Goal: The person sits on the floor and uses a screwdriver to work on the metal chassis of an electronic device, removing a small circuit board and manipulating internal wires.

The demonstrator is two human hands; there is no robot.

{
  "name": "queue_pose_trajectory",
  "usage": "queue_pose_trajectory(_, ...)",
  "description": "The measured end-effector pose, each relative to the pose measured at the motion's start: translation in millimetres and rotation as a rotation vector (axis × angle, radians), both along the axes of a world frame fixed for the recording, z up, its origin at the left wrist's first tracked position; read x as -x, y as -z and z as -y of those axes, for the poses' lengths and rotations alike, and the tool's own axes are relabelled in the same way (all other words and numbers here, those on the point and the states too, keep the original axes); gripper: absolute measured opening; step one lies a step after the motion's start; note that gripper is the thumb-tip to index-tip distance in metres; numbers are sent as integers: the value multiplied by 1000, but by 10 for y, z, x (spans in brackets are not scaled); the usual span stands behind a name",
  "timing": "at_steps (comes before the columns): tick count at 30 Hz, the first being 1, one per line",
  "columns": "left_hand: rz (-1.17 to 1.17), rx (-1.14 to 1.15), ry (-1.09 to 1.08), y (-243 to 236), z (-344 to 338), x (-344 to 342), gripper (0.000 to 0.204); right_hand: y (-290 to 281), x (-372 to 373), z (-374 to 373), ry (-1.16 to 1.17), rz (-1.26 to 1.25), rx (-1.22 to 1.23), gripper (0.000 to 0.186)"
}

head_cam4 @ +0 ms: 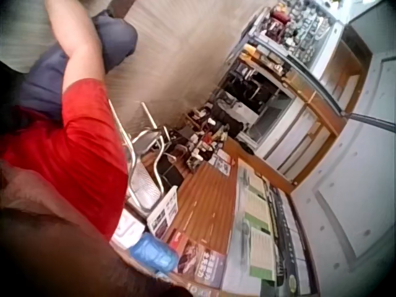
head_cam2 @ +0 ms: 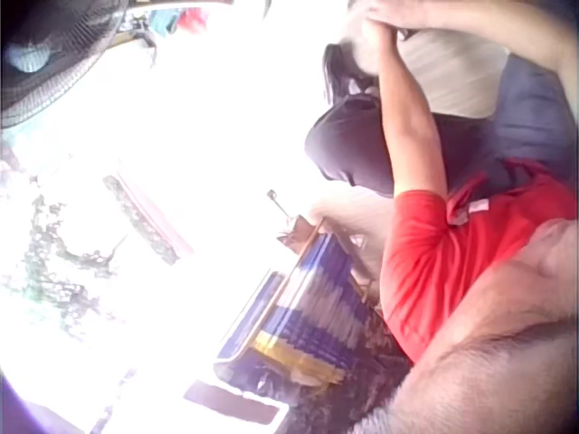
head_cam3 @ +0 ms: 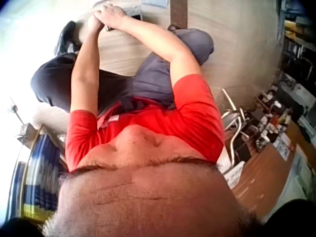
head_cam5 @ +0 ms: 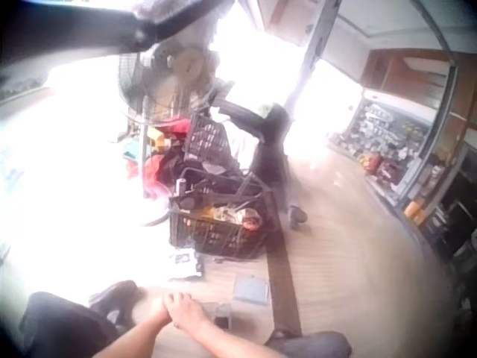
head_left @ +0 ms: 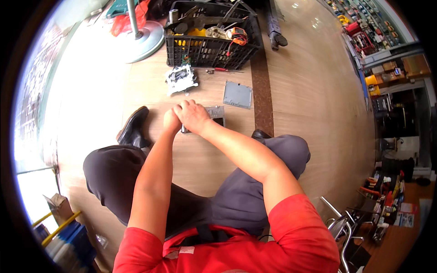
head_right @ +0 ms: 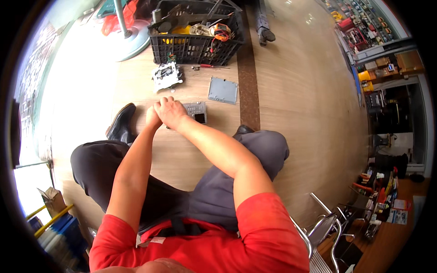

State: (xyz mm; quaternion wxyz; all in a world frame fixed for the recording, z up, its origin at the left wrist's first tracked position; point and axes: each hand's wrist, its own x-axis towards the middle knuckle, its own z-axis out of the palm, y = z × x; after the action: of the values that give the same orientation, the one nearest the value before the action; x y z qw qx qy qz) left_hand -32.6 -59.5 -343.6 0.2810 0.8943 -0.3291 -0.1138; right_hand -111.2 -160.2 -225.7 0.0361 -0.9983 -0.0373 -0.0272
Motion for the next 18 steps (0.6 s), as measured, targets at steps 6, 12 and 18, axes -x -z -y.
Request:
queue_pose_trajectory(6,-30,65,-21,0,-30,32,24,-28,-5,-33,31,-66,-22,23)
queue_pose_trajectory(12,-25,-46,-10,-111,-1,20,26,-44,-32,-23,70,-120,-42,23)
queue_pose_trajectory(18,44,-2,18,-110,6,50,23,-48,2,-47,17,-80,-68,25)
